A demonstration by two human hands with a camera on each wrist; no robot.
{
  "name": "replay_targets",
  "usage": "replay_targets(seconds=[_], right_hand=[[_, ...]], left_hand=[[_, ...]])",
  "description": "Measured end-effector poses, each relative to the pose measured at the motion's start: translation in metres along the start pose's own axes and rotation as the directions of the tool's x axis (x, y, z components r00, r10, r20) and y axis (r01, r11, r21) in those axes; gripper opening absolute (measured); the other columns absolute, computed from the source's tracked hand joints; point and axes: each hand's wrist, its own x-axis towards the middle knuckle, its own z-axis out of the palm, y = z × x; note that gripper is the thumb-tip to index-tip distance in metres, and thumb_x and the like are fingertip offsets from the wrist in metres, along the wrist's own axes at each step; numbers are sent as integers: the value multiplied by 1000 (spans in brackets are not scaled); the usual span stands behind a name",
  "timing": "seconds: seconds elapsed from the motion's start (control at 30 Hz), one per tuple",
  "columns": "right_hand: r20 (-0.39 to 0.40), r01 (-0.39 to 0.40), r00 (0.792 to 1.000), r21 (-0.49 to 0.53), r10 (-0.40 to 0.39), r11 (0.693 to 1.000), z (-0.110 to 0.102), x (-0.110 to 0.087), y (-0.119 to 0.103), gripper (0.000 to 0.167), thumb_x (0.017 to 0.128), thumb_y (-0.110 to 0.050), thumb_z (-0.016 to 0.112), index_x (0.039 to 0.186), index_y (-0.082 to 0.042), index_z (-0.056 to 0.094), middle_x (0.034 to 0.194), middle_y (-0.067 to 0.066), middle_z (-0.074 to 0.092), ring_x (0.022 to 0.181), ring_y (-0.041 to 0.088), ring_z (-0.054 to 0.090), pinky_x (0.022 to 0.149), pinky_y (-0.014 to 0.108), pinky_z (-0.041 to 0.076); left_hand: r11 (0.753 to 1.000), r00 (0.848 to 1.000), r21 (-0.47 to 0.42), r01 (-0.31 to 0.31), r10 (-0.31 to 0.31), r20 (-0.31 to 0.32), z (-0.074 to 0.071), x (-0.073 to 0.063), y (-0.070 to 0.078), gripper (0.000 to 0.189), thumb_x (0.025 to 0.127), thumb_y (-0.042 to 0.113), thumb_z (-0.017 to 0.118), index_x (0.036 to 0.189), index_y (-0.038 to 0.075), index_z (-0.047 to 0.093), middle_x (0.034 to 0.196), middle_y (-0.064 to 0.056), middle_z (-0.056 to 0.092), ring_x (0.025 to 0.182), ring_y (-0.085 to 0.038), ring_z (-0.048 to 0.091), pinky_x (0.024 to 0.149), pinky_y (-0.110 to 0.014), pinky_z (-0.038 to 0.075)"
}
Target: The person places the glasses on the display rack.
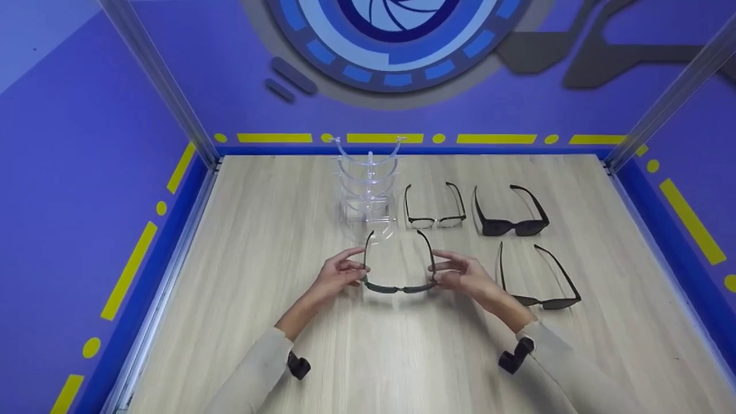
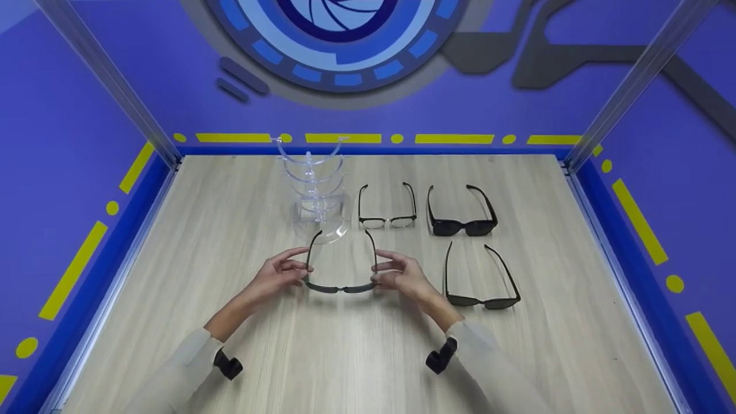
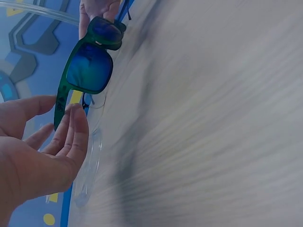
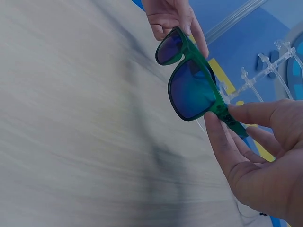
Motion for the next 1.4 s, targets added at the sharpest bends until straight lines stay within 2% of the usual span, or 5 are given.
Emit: replay_targets(seconds=[0.3,0.5,0.67,0.9,1.4], right_hand=[[5,5,1000,53,-5,999,8,8,-4,66,93,7,61,153,5,35,124,15,68,99,13,72,100,47,57],[-6,-7,1000,44,7,999,10,13,-8,63,94,3,63,151,4,36,121,14,70,100,13,72,98,45,59],[-6,-20,1000,36,20,999,9,16,-10,66,94,2,64,153,3,35,123,15,69,99,13,71,96,41,59],[15,-17,1000,60,16,998,9,22,-16,68,94,2,65,155,2,34,120,9,68,105,15,70,101,46,57],[-18,-25,999,181,29,983,11,43,-43,59,94,10,62,148,7,39,106,4,70,97,14,72,93,36,61]], left_hand=[[1000,999,-28,4,-5,-33,-9,-1,0,58,94,-4,63,149,-2,46,115,-23,71,95,-14,72,87,-27,61],[999,997,-41,22,-24,-69,-10,-1,3,60,92,-3,64,149,4,49,122,-27,68,104,-24,72,88,-28,61],[999,997,-44,27,-30,-75,-10,1,6,63,91,-4,66,150,4,47,132,-32,62,95,-13,72,84,-27,61],[999,995,-44,29,-33,-93,-14,4,14,64,91,-3,67,151,3,46,136,-31,58,92,-9,70,85,-29,61],[993,985,-114,38,-57,-165,-26,18,33,51,93,-4,64,143,5,57,137,-26,61,95,-13,71,87,-30,61]])
